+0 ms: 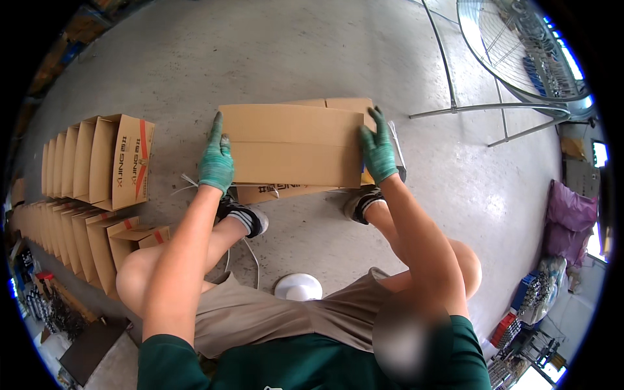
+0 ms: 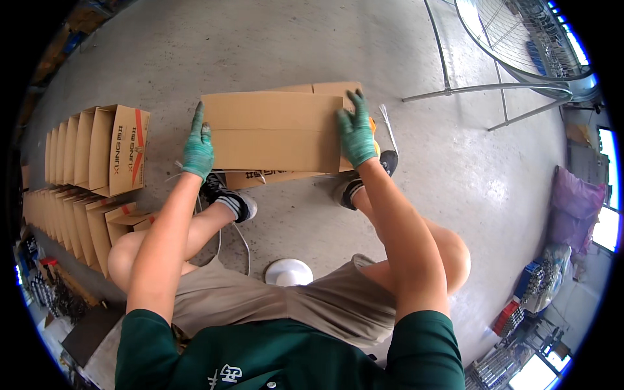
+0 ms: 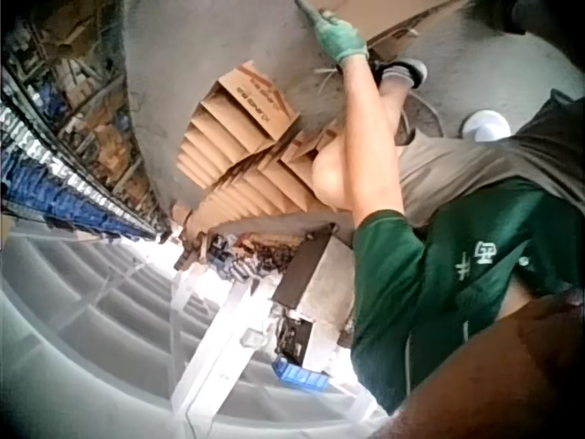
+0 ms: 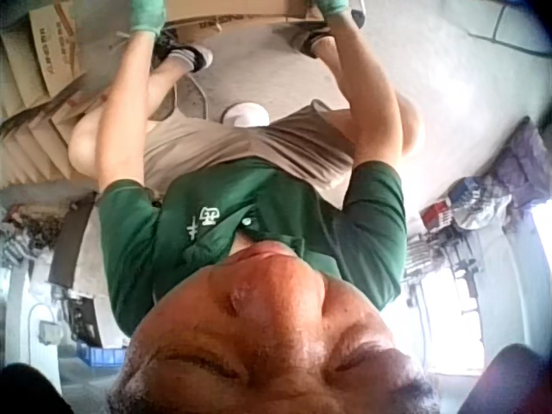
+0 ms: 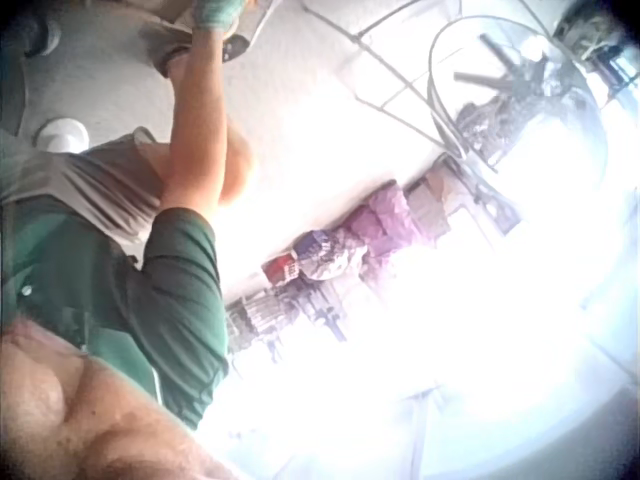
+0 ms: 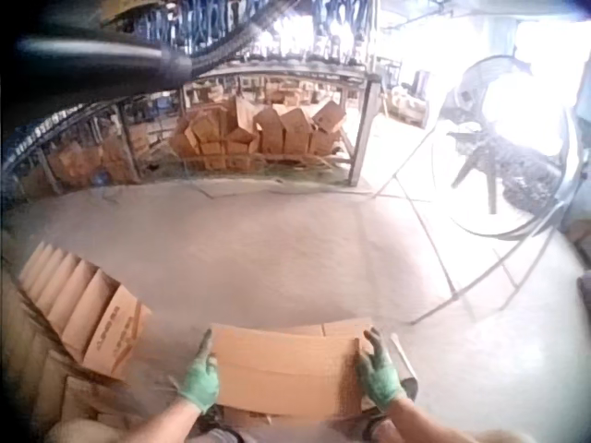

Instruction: The person sits on the floor and repeatedly folds the flaps of empty cardboard boxes. They use a handheld tape dispenser to apply tape to the seams of the boxes, securing them shut. The person then places the sealed boxes into a growing stack on the floor.

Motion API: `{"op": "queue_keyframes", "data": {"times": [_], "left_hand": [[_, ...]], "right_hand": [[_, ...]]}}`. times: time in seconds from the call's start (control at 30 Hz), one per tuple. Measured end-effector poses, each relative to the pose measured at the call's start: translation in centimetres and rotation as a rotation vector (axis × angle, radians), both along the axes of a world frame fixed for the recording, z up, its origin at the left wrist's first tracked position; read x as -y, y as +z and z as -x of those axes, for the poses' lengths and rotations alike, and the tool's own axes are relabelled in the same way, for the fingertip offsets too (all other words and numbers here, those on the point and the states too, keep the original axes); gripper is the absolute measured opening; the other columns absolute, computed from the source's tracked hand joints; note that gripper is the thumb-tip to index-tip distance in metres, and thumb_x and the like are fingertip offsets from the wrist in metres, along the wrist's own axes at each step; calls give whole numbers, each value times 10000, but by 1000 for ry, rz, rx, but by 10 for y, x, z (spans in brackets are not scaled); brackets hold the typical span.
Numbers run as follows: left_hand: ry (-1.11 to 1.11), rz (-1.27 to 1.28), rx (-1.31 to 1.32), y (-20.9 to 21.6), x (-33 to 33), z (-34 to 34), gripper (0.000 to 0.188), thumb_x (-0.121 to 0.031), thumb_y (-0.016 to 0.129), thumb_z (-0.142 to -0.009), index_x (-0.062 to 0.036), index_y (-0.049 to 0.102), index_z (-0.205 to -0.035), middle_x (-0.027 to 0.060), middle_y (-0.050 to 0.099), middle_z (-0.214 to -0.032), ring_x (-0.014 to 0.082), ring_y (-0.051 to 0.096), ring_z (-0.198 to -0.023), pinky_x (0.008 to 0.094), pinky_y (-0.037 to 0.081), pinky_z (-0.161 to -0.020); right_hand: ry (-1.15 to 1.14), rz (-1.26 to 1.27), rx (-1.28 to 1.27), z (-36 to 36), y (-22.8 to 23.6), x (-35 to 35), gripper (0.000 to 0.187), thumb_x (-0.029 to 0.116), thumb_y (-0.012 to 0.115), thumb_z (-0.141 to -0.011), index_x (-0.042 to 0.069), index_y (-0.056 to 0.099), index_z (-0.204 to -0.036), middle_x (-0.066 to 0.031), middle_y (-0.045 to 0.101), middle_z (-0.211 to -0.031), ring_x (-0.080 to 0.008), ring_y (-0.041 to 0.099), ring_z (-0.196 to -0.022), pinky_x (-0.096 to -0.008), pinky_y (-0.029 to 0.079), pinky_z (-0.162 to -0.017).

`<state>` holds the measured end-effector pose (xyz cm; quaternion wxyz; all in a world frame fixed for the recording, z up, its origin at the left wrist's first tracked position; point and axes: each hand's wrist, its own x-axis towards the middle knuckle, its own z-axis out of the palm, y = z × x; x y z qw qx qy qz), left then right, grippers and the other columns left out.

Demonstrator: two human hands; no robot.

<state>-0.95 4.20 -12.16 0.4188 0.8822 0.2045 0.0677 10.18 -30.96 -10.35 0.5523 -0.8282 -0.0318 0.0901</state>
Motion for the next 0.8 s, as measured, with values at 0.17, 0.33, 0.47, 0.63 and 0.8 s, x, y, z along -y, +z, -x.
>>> {"op": "queue_keyframes", "data": {"times": [0.17, 0.33, 0.47, 0.63, 0.8], "left_hand": [[47, -5, -95, 6, 3, 1, 488, -239, 405, -1076, -307, 352, -1557, 176, 510, -1486, 364, 527, -1327, 418, 447, -1059], [44, -51, -90, 8, 6, 0, 488, -242, 415, -1069, -319, 365, -1548, 170, 503, -1491, 356, 526, -1326, 418, 448, -1059], [3, -66, -26, 2, 9, -8, 499, -234, 422, -1057, -324, 370, -1544, 177, 505, -1482, 371, 536, -1300, 427, 451, -1053], [47, -59, -78, 3, -1, 2, 506, -247, 420, -1050, -346, 363, -1542, 176, 503, -1478, 390, 536, -1281, 452, 453, -1045], [40, -150, -104, 9, 7, -4, 499, -271, 418, -1050, -357, 362, -1539, 192, 517, -1452, 402, 536, -1272, 475, 456, -1038]], "right_hand": [[308, 1066, -97, 21, -74, 47, 371, 290, 531, -958, 181, 545, -1312, -238, 689, -1070, -388, 686, -1008, -507, 544, -854], [252, 892, -151, 33, -135, 66, 317, 214, 543, -944, 195, 613, -1253, -232, 690, -1077, -398, 684, -1007, -479, 549, -839], [-60, 261, -75, -19, -115, 105, 308, 145, 582, -929, 136, 661, -1227, -140, 719, -1056, -272, 690, -883, -368, 549, -815], [-189, -555, -20, -52, 65, 38, 373, 160, 584, -908, 14, 654, -1243, -93, 679, -1001, -136, 622, -856, -263, 532, -774], [381, -212, -56, -37, 113, -17, 327, 275, 686, -926, -14, 719, -1075, -45, 696, -903, -127, 615, -855, -283, 517, -827]]}}
